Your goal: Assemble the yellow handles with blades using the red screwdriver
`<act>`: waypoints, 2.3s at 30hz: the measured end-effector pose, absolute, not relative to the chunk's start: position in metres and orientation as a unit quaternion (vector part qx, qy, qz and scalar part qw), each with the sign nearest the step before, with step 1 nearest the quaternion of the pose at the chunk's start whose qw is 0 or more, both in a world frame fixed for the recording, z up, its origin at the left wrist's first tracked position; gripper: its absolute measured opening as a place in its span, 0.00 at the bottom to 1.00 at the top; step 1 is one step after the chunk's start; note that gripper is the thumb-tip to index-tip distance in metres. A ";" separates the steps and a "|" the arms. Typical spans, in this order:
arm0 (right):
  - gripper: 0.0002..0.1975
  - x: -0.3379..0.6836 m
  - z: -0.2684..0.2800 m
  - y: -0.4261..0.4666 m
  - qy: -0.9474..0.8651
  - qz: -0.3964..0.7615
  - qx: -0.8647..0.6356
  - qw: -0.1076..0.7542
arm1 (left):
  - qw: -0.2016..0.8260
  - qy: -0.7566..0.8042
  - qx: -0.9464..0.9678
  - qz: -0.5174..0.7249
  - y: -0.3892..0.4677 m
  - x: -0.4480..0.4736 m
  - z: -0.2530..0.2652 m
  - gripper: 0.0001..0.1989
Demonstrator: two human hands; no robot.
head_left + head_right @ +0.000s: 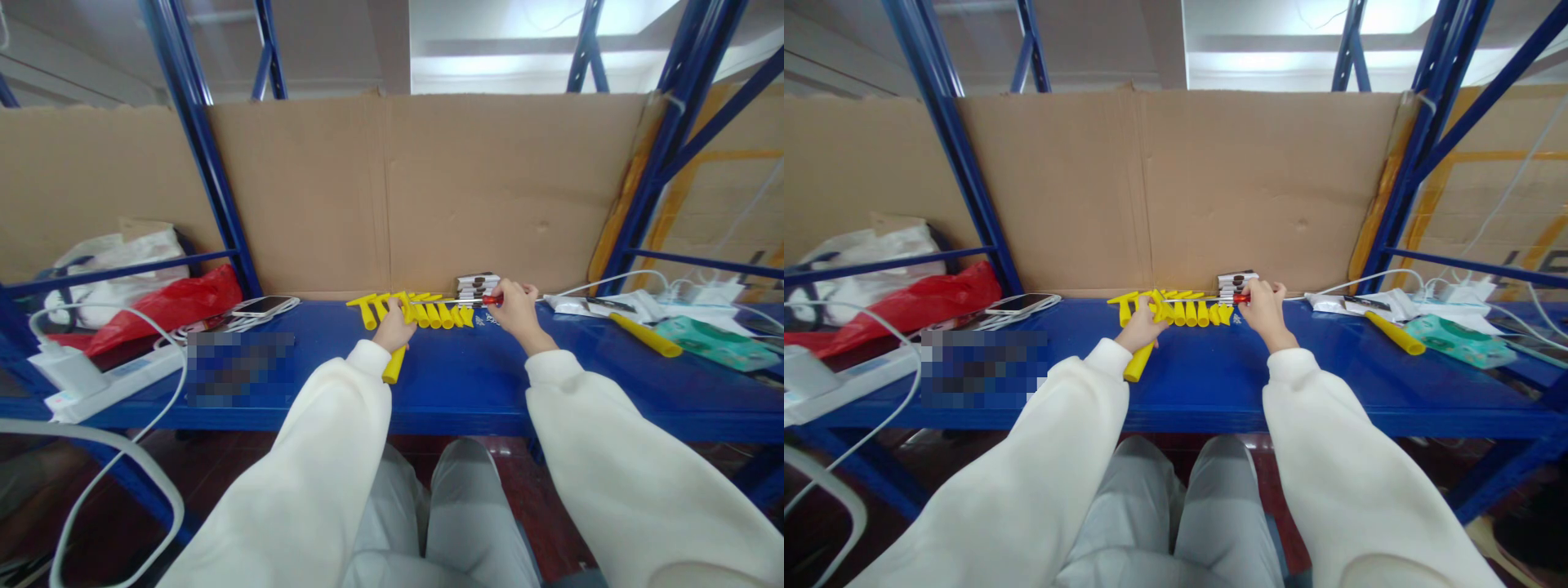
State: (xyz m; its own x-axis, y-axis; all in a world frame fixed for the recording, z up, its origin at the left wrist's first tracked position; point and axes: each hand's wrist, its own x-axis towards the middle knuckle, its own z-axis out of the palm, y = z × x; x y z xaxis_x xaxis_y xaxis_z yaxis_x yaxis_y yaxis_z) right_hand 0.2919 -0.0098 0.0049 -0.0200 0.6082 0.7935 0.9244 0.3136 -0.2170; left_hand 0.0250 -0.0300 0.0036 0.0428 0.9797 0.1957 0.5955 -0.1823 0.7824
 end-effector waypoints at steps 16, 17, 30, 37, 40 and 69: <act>0.04 0.294 0.004 -0.011 -0.707 -0.216 -0.553 0.385 | 0.244 0.574 0.698 0.350 -0.032 0.024 0.006 0.26; 0.04 0.295 0.004 -0.011 -0.710 -0.222 -0.548 0.382 | 0.240 0.575 0.700 0.348 -0.032 0.024 0.006 0.26; 0.05 0.301 0.010 -0.014 -0.781 -0.193 -0.486 0.341 | 0.133 0.596 0.729 0.308 -0.032 0.017 0.014 0.26; 0.07 0.285 0.015 -0.028 -0.764 -0.184 -0.556 0.272 | 0.072 0.596 0.758 0.256 -0.029 0.007 0.014 0.24; 0.08 0.276 0.017 -0.036 -0.743 -0.192 -0.603 0.220 | 0.092 0.601 0.754 0.248 -0.030 0.006 0.012 0.24; 0.07 0.266 0.010 -0.035 -0.760 -0.136 -0.616 0.158 | 0.117 0.615 0.738 0.252 -0.040 0.004 0.011 0.23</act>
